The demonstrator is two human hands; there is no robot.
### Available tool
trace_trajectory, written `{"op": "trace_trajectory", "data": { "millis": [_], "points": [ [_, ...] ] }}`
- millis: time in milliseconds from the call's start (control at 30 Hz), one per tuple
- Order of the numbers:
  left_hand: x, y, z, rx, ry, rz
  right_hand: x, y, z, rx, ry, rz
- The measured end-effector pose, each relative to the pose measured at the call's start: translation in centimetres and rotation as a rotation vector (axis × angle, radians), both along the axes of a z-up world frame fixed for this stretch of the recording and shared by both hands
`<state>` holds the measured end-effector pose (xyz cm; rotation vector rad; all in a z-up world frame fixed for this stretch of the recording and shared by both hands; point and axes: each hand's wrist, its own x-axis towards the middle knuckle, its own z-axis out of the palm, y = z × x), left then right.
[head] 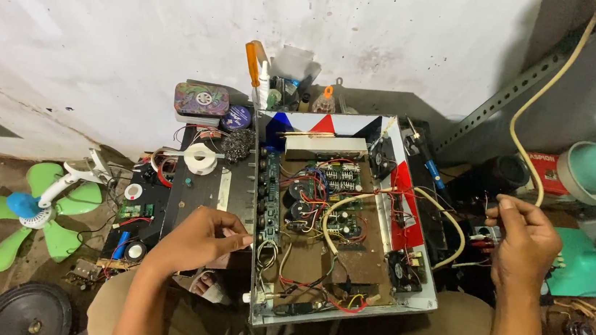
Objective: Inspecting and wiring the internal components of an audio amplifier chassis
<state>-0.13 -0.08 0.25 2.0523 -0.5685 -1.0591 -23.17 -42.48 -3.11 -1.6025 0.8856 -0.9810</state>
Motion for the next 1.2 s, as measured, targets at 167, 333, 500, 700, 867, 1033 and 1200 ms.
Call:
{"op": "trace_trajectory", "data": {
  "millis": [167, 333, 500, 700, 867, 1033, 1200],
  "points": [
    [0.0, -0.1, 0.1, 0.004, 0.011, 0.0, 0.1, -0.3, -0.4, -0.012, -0.018, -0.008],
    [0.1, 0.0, -0.3, -0.016, -0.008, -0.006, 0.0, -0.2, -0.2, -0.027, 0.003, 0.003],
    [0.2, 0.0, -0.2, 0.009, -0.027, -0.017, 0.0, -0.5, -0.6, -0.019, -0.014, -0.001],
    [0.1, -0.1, -0.1, 0.005, -0.016, -0.003, 0.0, -0.2, -0.3, -0.024, -0.016, -0.002],
    [0.0, -0.2, 0.0, 0.014, -0.016, 0.006, -0.2, -0.9, -1.0, -0.011, -0.034, 0.025],
    [0.0, -0.2, 0.1, 0.022, -0.018, 0.001, -0.1, -0.2, -0.2, -0.019, -0.016, 0.012],
    [0.1, -0.1, -0.2, 0.01, -0.028, -0.008, 0.0, -0.2, -0.2, 0.008, -0.032, 0.01]
  ]
}}
